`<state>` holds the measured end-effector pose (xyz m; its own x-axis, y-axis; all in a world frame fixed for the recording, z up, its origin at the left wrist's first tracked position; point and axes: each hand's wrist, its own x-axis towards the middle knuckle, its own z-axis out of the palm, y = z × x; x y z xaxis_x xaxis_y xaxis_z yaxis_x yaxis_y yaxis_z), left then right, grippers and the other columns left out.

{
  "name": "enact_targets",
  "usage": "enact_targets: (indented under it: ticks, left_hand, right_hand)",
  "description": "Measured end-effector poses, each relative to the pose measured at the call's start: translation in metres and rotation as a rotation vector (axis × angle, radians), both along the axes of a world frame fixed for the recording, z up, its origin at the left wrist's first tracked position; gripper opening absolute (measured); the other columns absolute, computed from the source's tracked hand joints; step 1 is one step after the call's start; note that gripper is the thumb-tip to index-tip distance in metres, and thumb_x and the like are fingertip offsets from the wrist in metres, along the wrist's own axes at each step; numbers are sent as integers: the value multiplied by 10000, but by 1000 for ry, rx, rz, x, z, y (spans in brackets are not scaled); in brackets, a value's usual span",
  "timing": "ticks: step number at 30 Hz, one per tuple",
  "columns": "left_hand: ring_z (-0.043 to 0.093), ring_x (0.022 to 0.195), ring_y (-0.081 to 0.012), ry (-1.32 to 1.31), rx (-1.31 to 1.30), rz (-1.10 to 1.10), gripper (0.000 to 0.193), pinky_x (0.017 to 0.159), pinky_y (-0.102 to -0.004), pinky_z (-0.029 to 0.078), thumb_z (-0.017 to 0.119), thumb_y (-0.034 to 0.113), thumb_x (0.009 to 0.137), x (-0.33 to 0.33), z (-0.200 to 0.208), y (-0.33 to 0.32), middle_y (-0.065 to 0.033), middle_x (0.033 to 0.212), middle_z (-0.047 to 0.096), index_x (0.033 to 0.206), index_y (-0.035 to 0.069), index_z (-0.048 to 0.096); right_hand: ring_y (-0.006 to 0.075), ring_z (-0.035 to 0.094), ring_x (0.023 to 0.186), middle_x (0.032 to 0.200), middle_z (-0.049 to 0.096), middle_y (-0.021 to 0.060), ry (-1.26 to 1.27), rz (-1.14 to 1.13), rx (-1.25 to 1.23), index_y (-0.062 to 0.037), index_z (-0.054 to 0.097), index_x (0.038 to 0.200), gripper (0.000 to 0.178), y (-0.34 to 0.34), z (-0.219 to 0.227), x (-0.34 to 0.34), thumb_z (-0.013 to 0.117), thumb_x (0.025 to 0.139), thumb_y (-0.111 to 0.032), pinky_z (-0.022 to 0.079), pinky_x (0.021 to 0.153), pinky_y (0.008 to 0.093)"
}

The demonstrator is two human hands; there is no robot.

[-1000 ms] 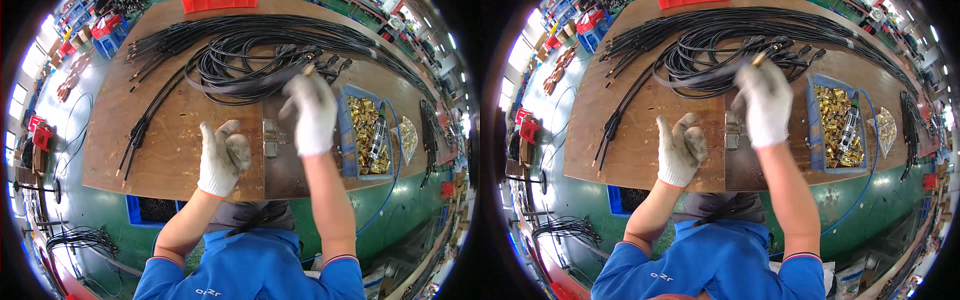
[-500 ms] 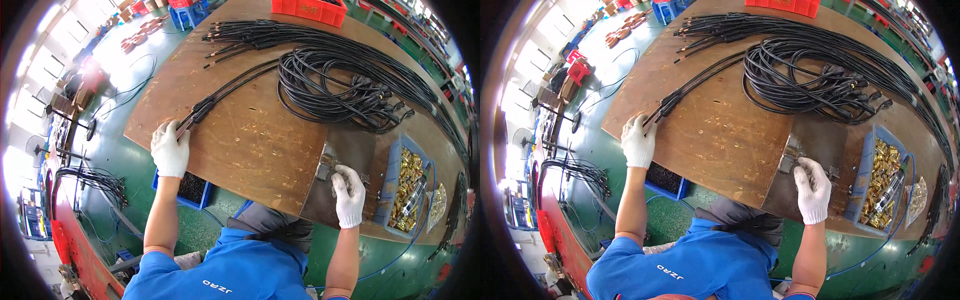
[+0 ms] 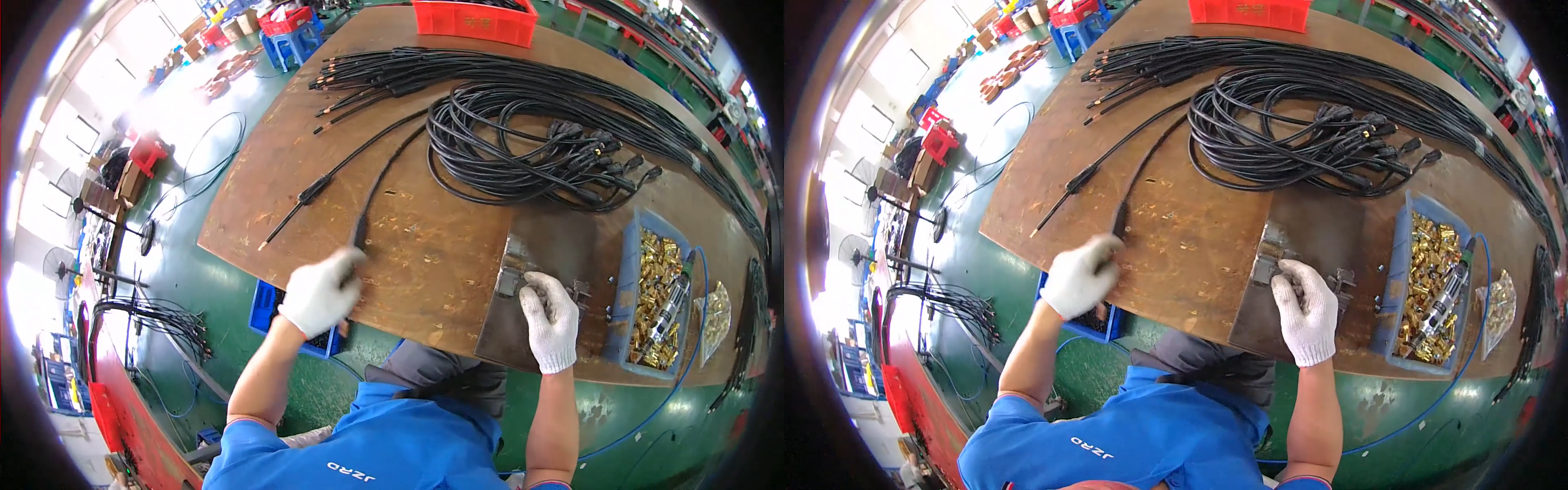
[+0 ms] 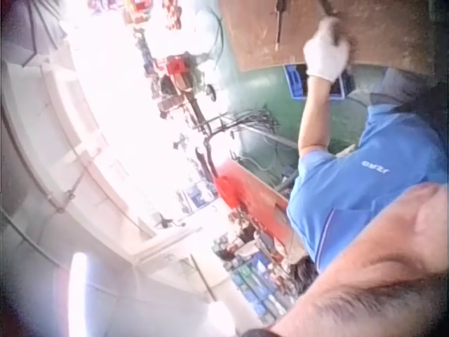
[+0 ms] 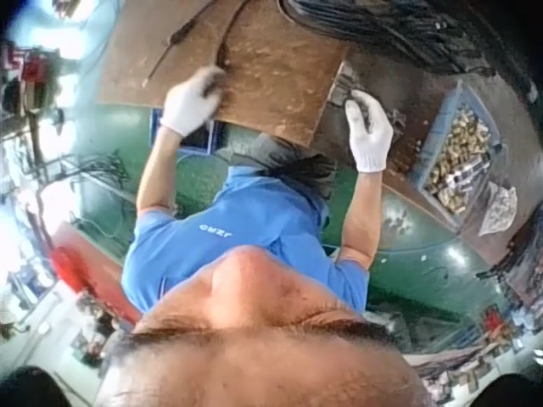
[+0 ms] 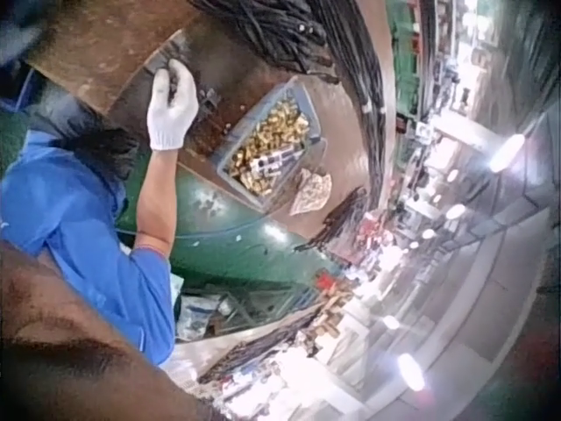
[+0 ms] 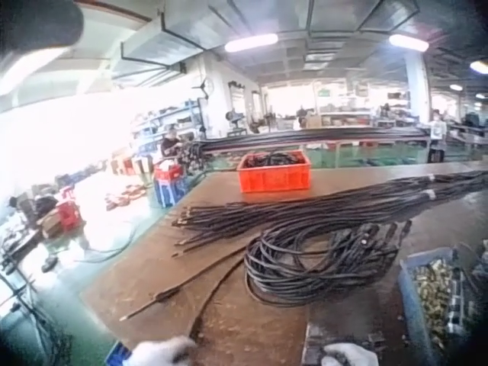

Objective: The person attaches metal connectors to cable ends using a pneumatic driver, slides protective sleeves over the joints, and gathers and rearranges bundles of cables on the worktables.

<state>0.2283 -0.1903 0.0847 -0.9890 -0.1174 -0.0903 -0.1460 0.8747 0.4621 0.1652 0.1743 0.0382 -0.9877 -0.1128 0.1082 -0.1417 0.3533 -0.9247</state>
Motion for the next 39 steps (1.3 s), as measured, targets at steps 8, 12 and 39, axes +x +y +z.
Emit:
enact_targets:
  ticks: [8,12,39]
  left_hand:
    - [672,926,-379,76,-81,-691,241,788,-488,547,761,214,852,-34,-14,39,-139,934,653,1073,120,745]
    - [641,997,-360,395,-69,-818,232,866,-503,513,834,203,776,-68,7,63,-98,956,649,983,135,754]
    - [670,678,-356,330,41,-1000,226,658,-464,531,779,112,803,-122,17,115,-135,761,671,1029,123,783]
  right_hand:
    - [154,714,883,1028,780,118,52,6,0,-7,749,1190,241,-1,6,-2,745,985,-135,564,812,302]
    - [92,665,837,988,750,44,-263,44,-296,15,719,1231,275,11,21,-10,671,1061,-196,537,757,251]
    - [322,702,591,679,688,104,388,138,790,-120,661,833,296,-2,38,7,681,1000,-364,536,532,451]
